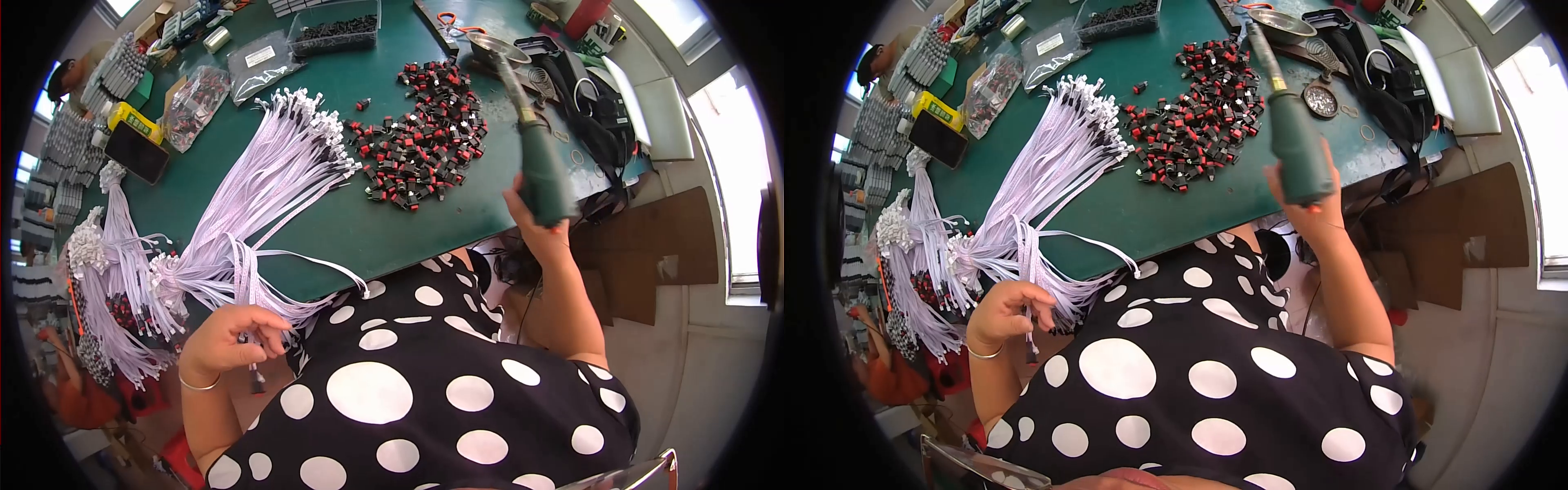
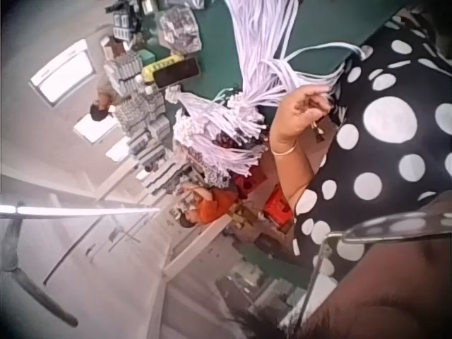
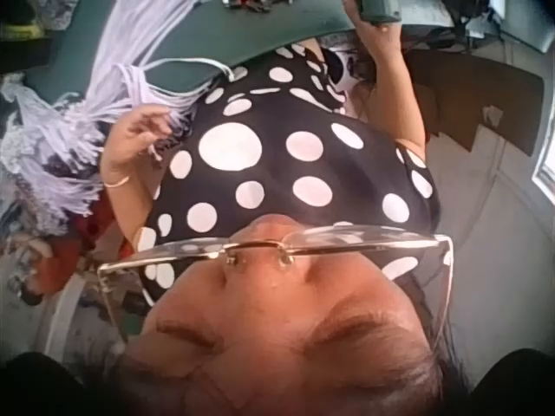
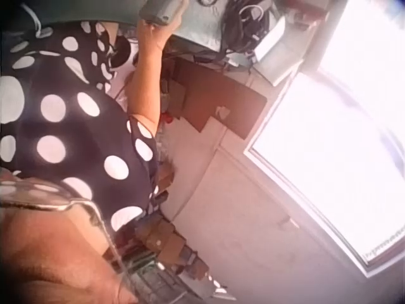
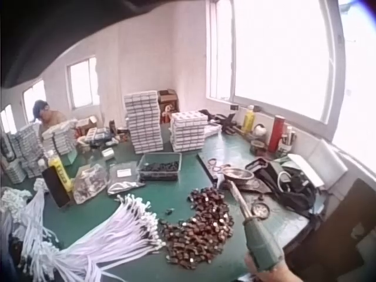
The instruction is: The person assembles wire harnesses by joining connectors to wires with a heat tool.
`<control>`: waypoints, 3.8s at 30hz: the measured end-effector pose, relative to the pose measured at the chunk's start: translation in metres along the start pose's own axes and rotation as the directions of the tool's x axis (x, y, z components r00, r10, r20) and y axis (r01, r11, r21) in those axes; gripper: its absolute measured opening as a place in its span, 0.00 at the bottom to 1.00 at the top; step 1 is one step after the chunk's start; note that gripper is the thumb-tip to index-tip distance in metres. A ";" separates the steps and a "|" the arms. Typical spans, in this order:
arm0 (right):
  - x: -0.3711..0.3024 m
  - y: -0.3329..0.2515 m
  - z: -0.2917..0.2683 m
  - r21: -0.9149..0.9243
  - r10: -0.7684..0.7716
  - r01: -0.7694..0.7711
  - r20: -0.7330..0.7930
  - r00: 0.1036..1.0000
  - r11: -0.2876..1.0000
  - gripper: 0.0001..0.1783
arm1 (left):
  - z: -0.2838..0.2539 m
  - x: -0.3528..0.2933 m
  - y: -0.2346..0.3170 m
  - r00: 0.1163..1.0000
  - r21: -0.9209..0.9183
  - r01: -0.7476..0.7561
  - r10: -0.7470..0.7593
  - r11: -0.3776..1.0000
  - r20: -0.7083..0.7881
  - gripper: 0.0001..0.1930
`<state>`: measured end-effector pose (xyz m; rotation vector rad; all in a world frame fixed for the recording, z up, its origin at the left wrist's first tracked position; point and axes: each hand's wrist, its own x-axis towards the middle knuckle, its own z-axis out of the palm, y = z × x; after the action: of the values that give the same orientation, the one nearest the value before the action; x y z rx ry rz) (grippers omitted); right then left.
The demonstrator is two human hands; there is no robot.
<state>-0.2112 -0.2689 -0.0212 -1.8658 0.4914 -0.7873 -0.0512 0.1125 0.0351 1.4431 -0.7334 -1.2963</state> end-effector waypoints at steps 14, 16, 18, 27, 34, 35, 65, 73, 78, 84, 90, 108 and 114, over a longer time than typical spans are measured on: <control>0.032 0.028 0.040 -0.517 -0.554 0.750 0.511 0.658 0.414 0.21 | 0.016 0.006 -0.010 0.967 0.245 -0.076 0.132 0.967 -0.218 0.18; 0.033 0.025 0.039 -0.515 -0.541 0.748 0.520 0.661 0.419 0.20 | 0.009 0.028 0.003 0.947 0.405 -0.132 0.236 0.905 -0.218 0.13; 0.039 0.019 0.038 -0.499 -0.548 0.748 0.512 0.662 0.438 0.20 | 0.005 0.059 0.015 0.914 0.510 -0.056 0.250 0.858 -0.320 0.10; 0.020 -0.020 0.033 0.164 0.156 -0.183 0.165 0.974 0.969 0.21 | -0.029 0.160 -0.008 0.841 0.925 0.104 0.464 0.366 -0.278 0.09; 0.009 -0.005 0.057 0.426 0.365 -0.358 0.069 0.928 0.831 0.21 | -0.017 0.165 -0.001 0.782 0.895 0.176 0.494 0.411 -0.380 0.09; 0.009 -0.004 0.055 0.471 0.305 -0.283 0.032 0.952 0.835 0.21 | -0.013 0.163 0.000 0.753 0.901 0.162 0.539 0.403 -0.377 0.08; -0.018 0.004 0.088 0.175 -0.331 0.283 0.435 0.837 0.943 0.25 | 0.044 0.175 -0.012 0.990 -0.670 0.025 -0.110 0.742 -0.085 0.13; -0.013 -0.023 0.076 -0.075 0.006 0.020 0.324 0.946 0.997 0.15 | -0.019 0.156 -0.001 0.779 0.872 0.124 0.498 0.473 -0.381 0.09; -0.016 -0.021 0.076 0.220 0.151 -0.220 0.290 0.945 0.951 0.16 | -0.020 0.162 -0.001 0.796 0.886 0.203 0.457 0.416 -0.397 0.09; -0.019 -0.020 0.075 0.278 0.278 -0.370 0.321 0.905 0.886 0.20 | -0.023 0.160 -0.004 0.826 0.939 0.123 0.491 0.320 -0.276 0.08; -0.013 -0.023 0.080 0.374 0.235 -0.372 0.364 0.901 0.850 0.29 | -0.007 0.138 0.007 0.869 0.866 0.044 0.409 0.499 -0.280 0.06; -0.005 -0.034 0.125 0.446 0.183 -0.526 0.610 0.771 0.724 0.30 | -0.010 0.111 0.019 0.868 0.618 -0.262 0.460 0.742 -0.185 0.09; -0.009 -0.034 0.125 0.428 0.062 -0.387 0.601 0.797 0.817 0.28 | -0.003 0.107 0.026 0.902 0.593 -0.171 0.368 0.787 -0.228 0.08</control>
<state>-0.1290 -0.1683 -0.0272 -1.3702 0.0908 -0.1352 -0.0185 0.0077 0.0228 1.8793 -1.1041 -0.5922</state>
